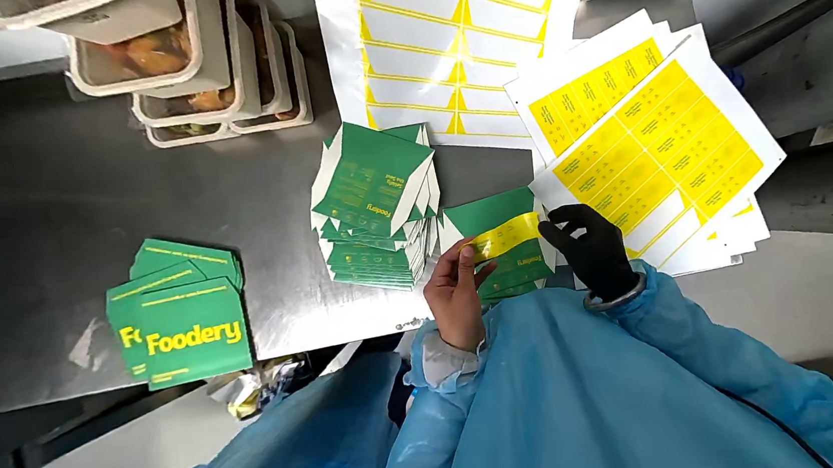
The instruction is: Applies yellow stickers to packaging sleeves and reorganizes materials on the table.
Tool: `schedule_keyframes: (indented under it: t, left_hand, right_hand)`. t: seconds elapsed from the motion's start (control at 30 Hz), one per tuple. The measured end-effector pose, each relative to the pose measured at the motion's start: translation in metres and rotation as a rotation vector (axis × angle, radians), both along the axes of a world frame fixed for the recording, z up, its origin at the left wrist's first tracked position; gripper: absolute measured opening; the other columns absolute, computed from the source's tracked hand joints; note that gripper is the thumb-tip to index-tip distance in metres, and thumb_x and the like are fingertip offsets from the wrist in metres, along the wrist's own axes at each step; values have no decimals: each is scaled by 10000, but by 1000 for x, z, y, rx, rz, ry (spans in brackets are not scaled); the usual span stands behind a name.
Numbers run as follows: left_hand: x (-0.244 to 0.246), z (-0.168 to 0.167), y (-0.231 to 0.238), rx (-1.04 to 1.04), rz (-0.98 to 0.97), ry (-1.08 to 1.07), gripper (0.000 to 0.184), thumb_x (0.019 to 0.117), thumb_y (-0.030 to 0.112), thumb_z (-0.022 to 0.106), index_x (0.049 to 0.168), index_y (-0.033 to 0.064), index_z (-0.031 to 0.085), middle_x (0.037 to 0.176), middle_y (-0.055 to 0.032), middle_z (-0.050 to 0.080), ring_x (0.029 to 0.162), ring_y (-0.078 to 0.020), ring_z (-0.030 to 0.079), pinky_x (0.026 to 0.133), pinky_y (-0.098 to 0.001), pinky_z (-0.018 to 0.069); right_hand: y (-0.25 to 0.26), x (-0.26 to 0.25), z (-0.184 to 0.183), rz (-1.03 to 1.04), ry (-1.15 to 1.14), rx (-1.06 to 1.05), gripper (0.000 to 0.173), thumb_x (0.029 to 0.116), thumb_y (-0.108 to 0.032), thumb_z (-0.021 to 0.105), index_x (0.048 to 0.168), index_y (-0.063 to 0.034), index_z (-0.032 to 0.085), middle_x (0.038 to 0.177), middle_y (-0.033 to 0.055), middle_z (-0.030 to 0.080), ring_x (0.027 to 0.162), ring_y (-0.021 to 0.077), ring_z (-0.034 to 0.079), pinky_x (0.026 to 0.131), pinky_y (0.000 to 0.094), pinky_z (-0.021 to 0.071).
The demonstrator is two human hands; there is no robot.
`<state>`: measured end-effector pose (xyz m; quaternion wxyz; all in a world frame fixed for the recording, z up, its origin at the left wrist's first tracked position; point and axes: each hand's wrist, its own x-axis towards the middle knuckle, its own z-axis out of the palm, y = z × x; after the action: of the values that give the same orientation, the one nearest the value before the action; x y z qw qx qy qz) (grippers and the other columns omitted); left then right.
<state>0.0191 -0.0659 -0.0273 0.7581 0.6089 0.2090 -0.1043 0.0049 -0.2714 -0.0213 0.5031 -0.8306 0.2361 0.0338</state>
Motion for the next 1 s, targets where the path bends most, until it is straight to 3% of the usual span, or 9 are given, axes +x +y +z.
schedule_keyframes:
  t: [0.17,0.33,0.47,0.57,0.63,0.73,0.83,0.93,1.0]
  left_hand:
    - [5,-2,-6,0,13,-7,208,1032,83,601,1206,3,684,1123,-126,718,965,-257,736,845,-459,643]
    - [11,-4,-10,7,6,15,217,1035,83,596,1217,6,684,1121,-126,719,971,-259,737,838,-459,646]
    - [16,-5,-14,77,74,89,230,1039,110,599,1234,27,688,1193,-109,708,1060,-264,717,872,-481,633]
    - [16,-21,-4,229,51,38,226,997,183,685,1200,96,737,1423,-90,572,1248,-293,612,940,-494,611]
    - [17,-38,0,308,40,-70,199,985,162,697,1153,69,748,1294,-103,672,1156,-268,669,953,-445,603]
    - [21,-56,-2,412,18,-138,204,993,83,668,1171,7,734,1090,-64,761,951,-112,730,906,-295,600]
    - [29,-66,-2,522,-22,-81,277,991,137,691,1257,58,705,1073,-45,757,900,-89,720,858,-279,602]
    - [39,-67,-3,492,26,6,674,912,128,793,1444,97,381,980,-52,738,816,-127,734,765,-314,628]
    - [43,-75,-4,550,52,20,706,883,146,827,1410,119,356,940,-49,741,763,-148,731,695,-329,625]
  right_hand:
    - [-1,7,2,-2,-18,-74,515,798,-552,807,1106,-145,733,1058,0,721,862,133,649,678,346,524]
    - [-5,11,-11,-43,-122,-157,160,938,-289,713,966,-134,741,857,-19,709,701,80,644,604,283,545]
    - [-2,11,-10,-18,-62,-81,150,946,-291,701,956,-146,736,825,-31,696,655,80,615,576,284,518]
    - [-3,12,-14,3,-61,-53,156,948,-293,697,942,-141,734,812,-36,694,661,63,623,585,256,528]
    - [-6,16,-18,17,-35,-26,156,948,-287,703,938,-135,736,798,-33,695,666,65,630,593,258,537]
    - [-9,27,-28,40,86,5,202,953,-307,707,968,-111,753,823,8,718,714,118,663,660,356,560]
    - [-8,45,-44,54,189,-3,243,954,-348,709,984,-115,769,858,33,741,777,166,696,730,448,571]
    - [-13,59,-54,85,263,-45,279,960,-374,693,1005,-109,770,884,66,747,826,224,708,764,521,561]
    - [-16,66,-60,119,289,-58,276,958,-370,697,991,-108,775,877,73,748,828,240,708,760,535,552]
